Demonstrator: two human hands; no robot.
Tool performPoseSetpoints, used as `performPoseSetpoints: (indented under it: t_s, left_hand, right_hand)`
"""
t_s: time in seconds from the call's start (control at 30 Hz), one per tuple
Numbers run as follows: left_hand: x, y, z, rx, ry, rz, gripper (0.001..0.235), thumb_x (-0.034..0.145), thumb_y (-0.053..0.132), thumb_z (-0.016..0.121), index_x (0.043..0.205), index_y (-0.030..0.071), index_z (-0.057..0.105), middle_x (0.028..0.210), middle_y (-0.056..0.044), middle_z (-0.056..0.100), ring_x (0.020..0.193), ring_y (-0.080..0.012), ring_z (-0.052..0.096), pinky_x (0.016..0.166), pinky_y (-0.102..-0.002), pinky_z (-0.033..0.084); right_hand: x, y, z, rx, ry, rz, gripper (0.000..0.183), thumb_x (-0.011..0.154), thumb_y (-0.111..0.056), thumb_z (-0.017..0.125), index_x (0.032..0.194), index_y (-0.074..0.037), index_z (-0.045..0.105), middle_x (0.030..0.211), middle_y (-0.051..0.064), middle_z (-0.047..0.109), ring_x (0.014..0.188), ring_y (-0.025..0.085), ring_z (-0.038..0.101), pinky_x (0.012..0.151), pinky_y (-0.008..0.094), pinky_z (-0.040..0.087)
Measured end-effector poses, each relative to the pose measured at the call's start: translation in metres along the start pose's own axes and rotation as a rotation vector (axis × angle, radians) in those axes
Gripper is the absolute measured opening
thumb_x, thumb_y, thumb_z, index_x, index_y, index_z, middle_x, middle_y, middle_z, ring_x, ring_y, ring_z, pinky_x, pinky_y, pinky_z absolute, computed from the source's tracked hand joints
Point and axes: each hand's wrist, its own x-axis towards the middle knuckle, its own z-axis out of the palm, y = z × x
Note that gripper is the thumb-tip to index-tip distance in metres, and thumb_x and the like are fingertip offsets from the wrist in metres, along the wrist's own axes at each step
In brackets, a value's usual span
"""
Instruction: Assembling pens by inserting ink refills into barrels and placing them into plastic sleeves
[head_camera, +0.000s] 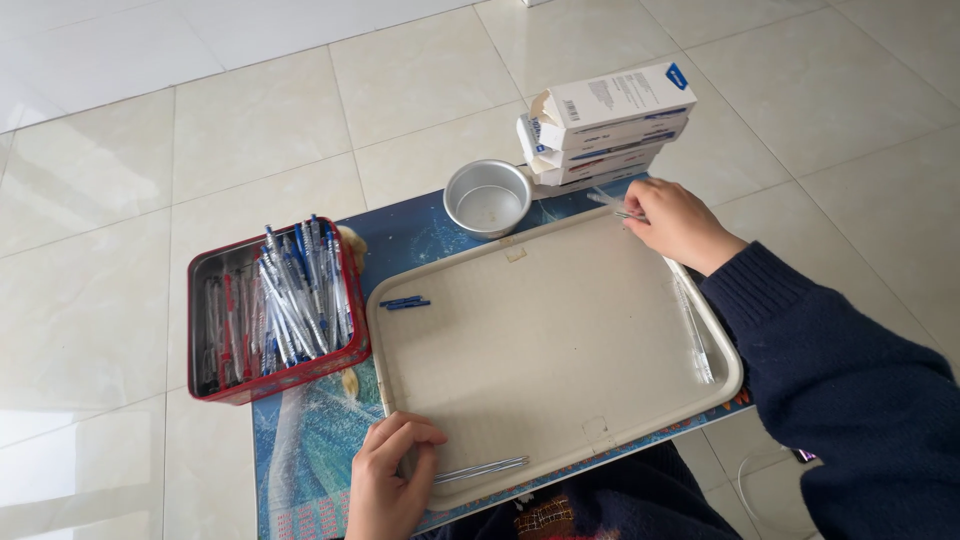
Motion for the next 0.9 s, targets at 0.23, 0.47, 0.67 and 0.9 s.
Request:
performPoseSetpoints:
  t_s: [0.23, 0.47, 0.67, 0.9]
  left_hand:
    - [-0.001, -0.008, 0.004, 0.027, 0.015, 0.054, 0.016, 0.062, 0.0, 0.062, 0.068, 0.011, 0.072, 0.082, 0.004, 0.072, 0.082, -0.0151, 0.062, 0.075, -0.026, 0.051]
    - [0.001, 0.007, 0.0, 0.013, 0.031, 0.108, 0.017, 0.062, 0.0, 0.06, 0.071, 0.011, 0.07, 0.08, 0.003, 0.069, 0.078, -0.0163, 0.061, 0.074, -0.026, 0.049]
    - [0.0, 0.022, -0.013, -0.001, 0.036, 0.247, 0.018, 0.065, 0.0, 0.058, 0.077, 0.009, 0.067, 0.08, -0.001, 0.065, 0.075, -0.0208, 0.058, 0.073, -0.029, 0.048]
    - [0.039, 0.041, -0.078, 0.277, 0.34, 0.253, 0.016, 0.073, 0.003, 0.064, 0.088, 0.009, 0.067, 0.072, -0.002, 0.064, 0.058, -0.0141, 0.056, 0.051, -0.026, 0.047]
  right_hand:
    - [-0.079, -0.028, -0.049, 0.352, -0.092, 0.198, 0.011, 0.093, -0.009, 0.051, 0.097, -0.001, 0.057, 0.088, 0.009, 0.059, 0.064, 0.016, 0.055, 0.057, 0.027, 0.047]
    - [-0.137, -0.065, -0.026, 0.081, -0.027, 0.389, 0.025, 0.081, -0.02, 0.064, 0.104, -0.012, 0.069, 0.073, 0.002, 0.072, 0.049, 0.017, 0.058, 0.048, 0.029, 0.046]
    - [-0.145, -0.053, 0.007, -0.322, 0.026, 0.342, 0.023, 0.09, -0.037, 0.058, 0.084, -0.017, 0.049, 0.061, -0.002, 0.061, 0.054, 0.022, 0.061, 0.056, 0.035, 0.047]
    - [-0.143, -0.061, -0.003, -0.432, -0.002, 0.381, 0.026, 0.093, -0.046, 0.06, 0.092, -0.02, 0.062, 0.083, -0.009, 0.062, 0.055, 0.006, 0.059, 0.053, 0.018, 0.048]
